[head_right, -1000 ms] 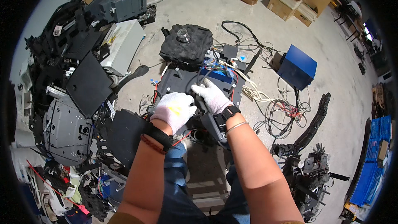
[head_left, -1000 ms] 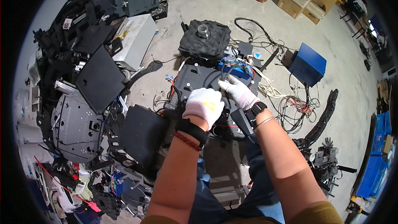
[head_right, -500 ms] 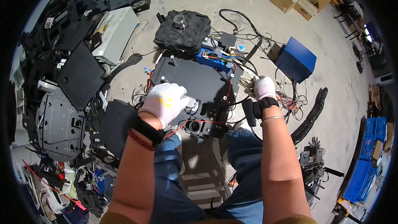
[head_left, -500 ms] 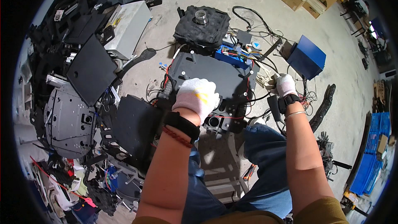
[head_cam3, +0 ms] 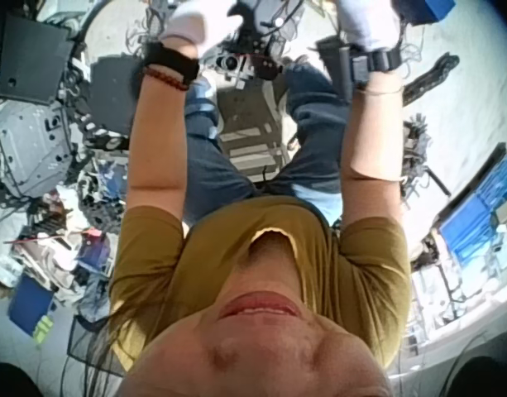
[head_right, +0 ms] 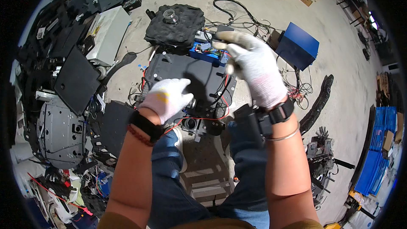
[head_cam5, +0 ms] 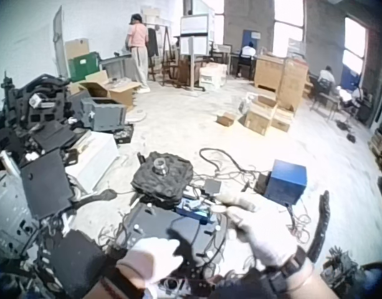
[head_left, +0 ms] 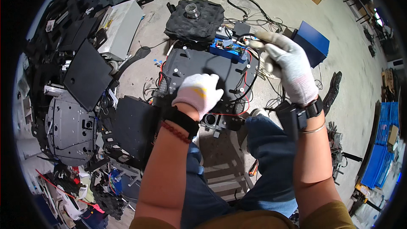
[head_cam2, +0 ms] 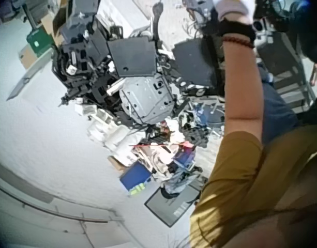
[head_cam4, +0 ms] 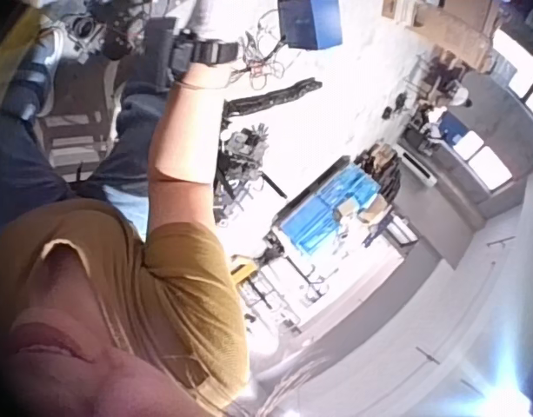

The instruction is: Wiring and securing electronic components on a robotic chassis using tools and zip ties.

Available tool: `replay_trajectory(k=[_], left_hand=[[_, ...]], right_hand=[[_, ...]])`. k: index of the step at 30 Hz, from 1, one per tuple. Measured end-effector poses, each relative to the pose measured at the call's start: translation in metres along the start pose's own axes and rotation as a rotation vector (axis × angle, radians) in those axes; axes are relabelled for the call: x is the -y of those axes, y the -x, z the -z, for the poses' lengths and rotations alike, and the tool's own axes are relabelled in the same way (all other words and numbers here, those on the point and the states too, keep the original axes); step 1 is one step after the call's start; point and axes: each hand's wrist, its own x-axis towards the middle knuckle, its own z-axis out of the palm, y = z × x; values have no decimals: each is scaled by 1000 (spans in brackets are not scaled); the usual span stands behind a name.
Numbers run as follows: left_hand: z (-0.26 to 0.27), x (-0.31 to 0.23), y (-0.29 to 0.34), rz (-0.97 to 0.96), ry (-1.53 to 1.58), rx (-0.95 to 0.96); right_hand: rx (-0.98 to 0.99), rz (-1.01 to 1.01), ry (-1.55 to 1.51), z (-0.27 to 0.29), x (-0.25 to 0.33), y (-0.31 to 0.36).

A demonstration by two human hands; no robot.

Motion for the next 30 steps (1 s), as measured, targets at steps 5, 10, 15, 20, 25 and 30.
replay_trajectory(k=[5,10,15,20,25,30], left_hand=[[-26,-38,-14,121,72,491],[-43,-43,-17,-44,92,399],[-26,-18,-39,131,1236,-183],[19,-8,-33,159,938,-229],[31,48,-24,552,1384,-409],[36,112,-6,858,1916,-769]], right_hand=[[113,179,-332,-11,5,-2],[161,261,-395,-15,5,-8],[334,179,-211,-59,-7,13],[172,732,445,-84,-10,18],[-77,630,532,-61,-9,9],[-375,147,1144,1,-50,-38]])
